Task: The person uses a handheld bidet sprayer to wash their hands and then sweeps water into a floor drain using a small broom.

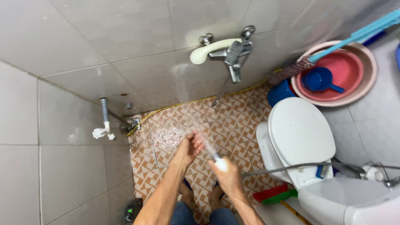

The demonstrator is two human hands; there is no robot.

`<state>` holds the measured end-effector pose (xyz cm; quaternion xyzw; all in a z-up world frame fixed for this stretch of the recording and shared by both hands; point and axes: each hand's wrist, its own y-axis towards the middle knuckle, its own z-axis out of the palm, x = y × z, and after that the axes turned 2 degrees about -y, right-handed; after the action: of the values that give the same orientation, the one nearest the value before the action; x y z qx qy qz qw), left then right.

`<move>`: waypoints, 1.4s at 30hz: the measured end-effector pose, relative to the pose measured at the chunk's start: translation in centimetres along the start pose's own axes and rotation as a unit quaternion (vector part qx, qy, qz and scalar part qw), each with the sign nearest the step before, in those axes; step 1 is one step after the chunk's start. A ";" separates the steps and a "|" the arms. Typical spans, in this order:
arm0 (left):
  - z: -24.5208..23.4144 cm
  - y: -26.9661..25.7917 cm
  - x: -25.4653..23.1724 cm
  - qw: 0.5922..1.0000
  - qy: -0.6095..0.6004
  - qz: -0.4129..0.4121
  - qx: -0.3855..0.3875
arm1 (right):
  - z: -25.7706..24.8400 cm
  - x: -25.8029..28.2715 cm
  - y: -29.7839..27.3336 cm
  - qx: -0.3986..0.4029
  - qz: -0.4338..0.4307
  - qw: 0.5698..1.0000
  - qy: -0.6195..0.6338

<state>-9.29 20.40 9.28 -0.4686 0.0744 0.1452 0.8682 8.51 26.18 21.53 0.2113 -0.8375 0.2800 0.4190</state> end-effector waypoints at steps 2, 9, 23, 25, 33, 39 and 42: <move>0.2 -0.5 -0.3 0.999 -0.048 0.013 0.016 | 0.3 0.5 0.3 0.053 0.056 0.996 -0.041; 7.0 0.8 3.4 0.994 -0.031 -0.012 0.104 | -6.2 -5.5 3.2 -0.207 0.118 0.971 -0.003; 5.3 1.0 7.2 0.991 0.119 -0.057 0.017 | -7.2 -12.2 -0.6 -0.259 0.207 0.941 0.074; 5.4 1.1 7.6 0.989 0.131 -0.068 0.031 | -7.9 -13.4 -1.5 -0.306 0.213 0.927 0.052; 5.2 3.6 10.1 0.971 0.200 -0.115 0.062 | -12.5 -18.4 -6.1 -0.486 0.391 0.744 0.241; 7.1 3.1 12.9 0.955 0.246 -0.152 0.070 | -11.3 -19.4 -9.1 -0.424 0.424 0.784 0.159; 8.9 2.6 14.2 0.949 0.265 -0.156 0.070 | -12.7 -19.5 -9.8 -0.447 0.455 0.737 0.223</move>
<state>3.25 31.74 8.35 -0.4338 0.2374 -0.1272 0.8598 32.55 29.29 14.66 -0.4752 -0.7454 0.0699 0.4621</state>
